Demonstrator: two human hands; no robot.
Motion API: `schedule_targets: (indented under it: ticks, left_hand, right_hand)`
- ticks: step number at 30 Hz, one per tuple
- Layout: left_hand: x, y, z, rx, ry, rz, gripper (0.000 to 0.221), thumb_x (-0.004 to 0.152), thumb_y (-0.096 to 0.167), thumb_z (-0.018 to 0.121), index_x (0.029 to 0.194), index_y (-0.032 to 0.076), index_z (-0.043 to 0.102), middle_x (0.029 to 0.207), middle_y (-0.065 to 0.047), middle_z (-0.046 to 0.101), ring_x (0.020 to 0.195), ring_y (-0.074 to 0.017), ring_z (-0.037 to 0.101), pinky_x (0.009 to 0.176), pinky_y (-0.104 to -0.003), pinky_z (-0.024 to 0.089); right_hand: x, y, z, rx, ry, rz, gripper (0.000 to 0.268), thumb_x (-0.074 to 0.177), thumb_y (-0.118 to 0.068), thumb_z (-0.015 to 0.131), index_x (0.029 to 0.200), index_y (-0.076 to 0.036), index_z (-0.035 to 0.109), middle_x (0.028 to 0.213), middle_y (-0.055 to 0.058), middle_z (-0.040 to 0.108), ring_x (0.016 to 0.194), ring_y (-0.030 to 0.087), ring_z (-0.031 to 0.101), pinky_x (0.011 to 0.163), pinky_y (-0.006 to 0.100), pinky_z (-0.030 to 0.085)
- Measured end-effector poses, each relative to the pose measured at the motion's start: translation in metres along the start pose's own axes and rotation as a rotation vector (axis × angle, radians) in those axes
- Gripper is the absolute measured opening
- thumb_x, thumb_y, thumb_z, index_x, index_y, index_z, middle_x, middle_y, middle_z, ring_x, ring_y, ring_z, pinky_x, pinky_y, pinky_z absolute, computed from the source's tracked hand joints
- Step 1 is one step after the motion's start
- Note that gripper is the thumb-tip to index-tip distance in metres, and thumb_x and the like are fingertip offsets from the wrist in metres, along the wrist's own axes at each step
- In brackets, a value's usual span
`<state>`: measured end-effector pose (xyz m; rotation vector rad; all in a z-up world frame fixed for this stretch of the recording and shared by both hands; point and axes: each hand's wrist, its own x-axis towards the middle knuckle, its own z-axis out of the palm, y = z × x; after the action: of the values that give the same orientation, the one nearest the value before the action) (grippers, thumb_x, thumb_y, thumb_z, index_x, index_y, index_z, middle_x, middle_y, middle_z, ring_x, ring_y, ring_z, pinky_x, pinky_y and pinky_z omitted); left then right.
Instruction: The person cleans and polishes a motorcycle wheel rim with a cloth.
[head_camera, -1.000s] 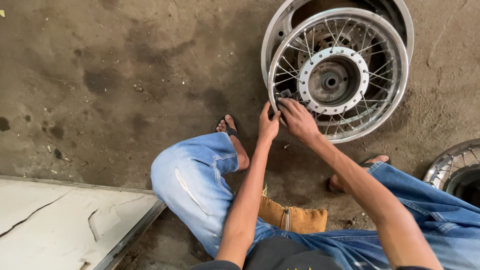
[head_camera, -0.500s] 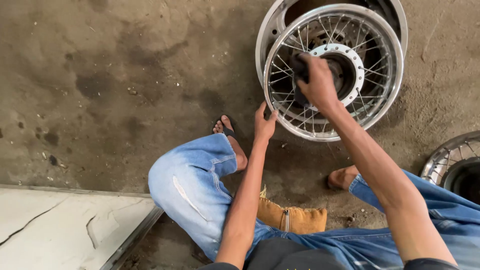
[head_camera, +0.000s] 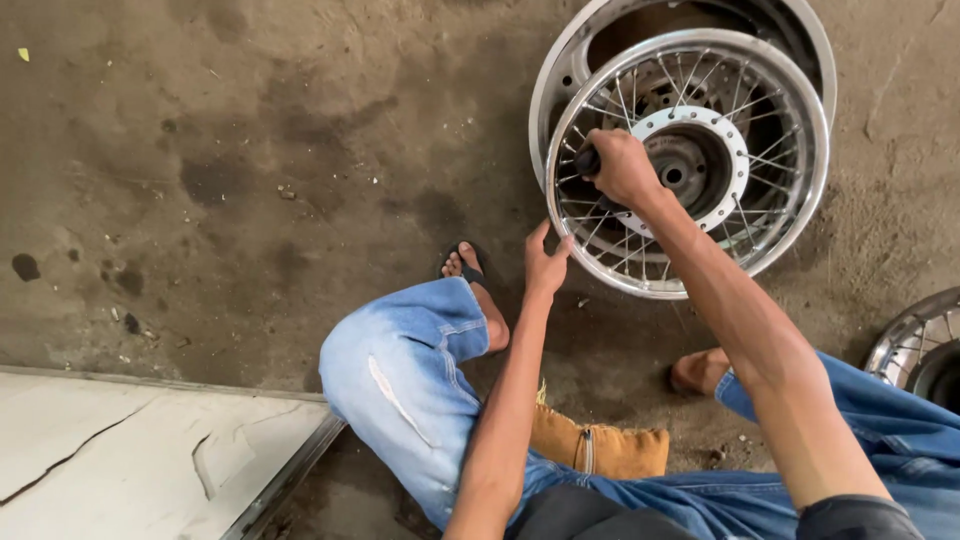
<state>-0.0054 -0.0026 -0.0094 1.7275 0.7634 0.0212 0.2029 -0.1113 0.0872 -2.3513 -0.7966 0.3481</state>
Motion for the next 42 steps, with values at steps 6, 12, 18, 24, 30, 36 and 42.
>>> schedule_targets:
  ticks: [6,12,18,24,30,36,42]
  left_hand:
    - [-0.002,-0.014,0.005,-0.036,0.004,-0.006,0.058,0.087,0.024,0.081,0.139,0.006,0.06,0.139,-0.019,0.058,0.131,-0.0346,0.056,0.112,-0.041,0.041]
    - [-0.001,-0.002,0.003,0.024,-0.024,-0.044,0.056,0.089,0.024,0.078,0.14,0.009,0.061,0.138,-0.019,0.059,0.13,-0.0353,0.055,0.11,-0.043,0.042]
    - [0.003,0.003,-0.001,0.04,-0.024,-0.096,0.057,0.089,0.027,0.078,0.14,0.01,0.061,0.142,-0.019,0.057,0.132,-0.035,0.054,0.11,-0.043,0.042]
    - [0.013,-0.018,0.0,0.113,-0.034,-0.124,0.064,0.085,0.03,0.083,0.14,0.009,0.06,0.143,-0.021,0.056,0.133,-0.0357,0.053,0.11,-0.043,0.041]
    - [0.008,0.035,-0.017,0.017,-0.063,-0.06,0.05,0.078,0.022,0.084,0.122,0.007,0.069,0.116,-0.014,0.075,0.113,-0.0291,0.068,0.098,-0.04,0.049]
    - [0.014,0.0,-0.008,-0.068,-0.043,-0.158,0.025,0.078,0.009,0.081,0.1,0.003,0.069,0.093,-0.009,0.078,0.088,-0.0177,0.074,0.082,-0.034,0.056]
    - [0.009,0.03,-0.017,-0.054,-0.025,-0.179,0.031,0.079,0.017,0.088,0.101,0.002,0.071,0.092,-0.007,0.078,0.084,-0.0158,0.073,0.078,-0.032,0.056]
  right_hand:
    - [0.003,-0.005,-0.061,0.33,0.248,0.278,0.038,0.08,-0.015,0.088,0.111,-0.001,0.07,0.104,0.013,0.075,0.097,0.029,0.074,0.091,0.042,0.058]
    - [-0.058,-0.01,-0.012,-0.209,0.068,-0.205,0.068,0.074,0.005,0.07,0.141,0.004,0.056,0.15,0.023,0.053,0.145,0.04,0.041,0.12,0.053,0.031]
    - [-0.133,-0.02,-0.024,-0.247,-0.08,-0.225,0.082,0.067,0.012,0.063,0.146,-0.008,0.054,0.153,0.014,0.052,0.148,0.035,0.045,0.122,0.047,0.036]
    - [-0.125,-0.012,-0.048,0.192,-0.043,0.25,0.064,0.081,0.009,0.066,0.143,-0.005,0.057,0.139,0.02,0.055,0.124,0.038,0.058,0.112,0.042,0.049]
    - [-0.123,-0.039,-0.034,0.028,-0.038,-0.044,0.077,0.061,0.014,0.069,0.137,-0.001,0.061,0.132,0.02,0.059,0.122,0.042,0.057,0.11,0.045,0.046]
    - [-0.09,-0.067,0.023,0.118,0.005,0.014,0.052,0.077,0.004,0.073,0.128,-0.002,0.065,0.12,0.015,0.064,0.115,0.038,0.058,0.101,0.045,0.051]
    - [-0.118,-0.027,-0.007,-0.425,-0.106,-0.043,0.05,0.088,0.01,0.067,0.134,-0.006,0.069,0.12,0.015,0.064,0.106,0.028,0.059,0.092,0.042,0.053]
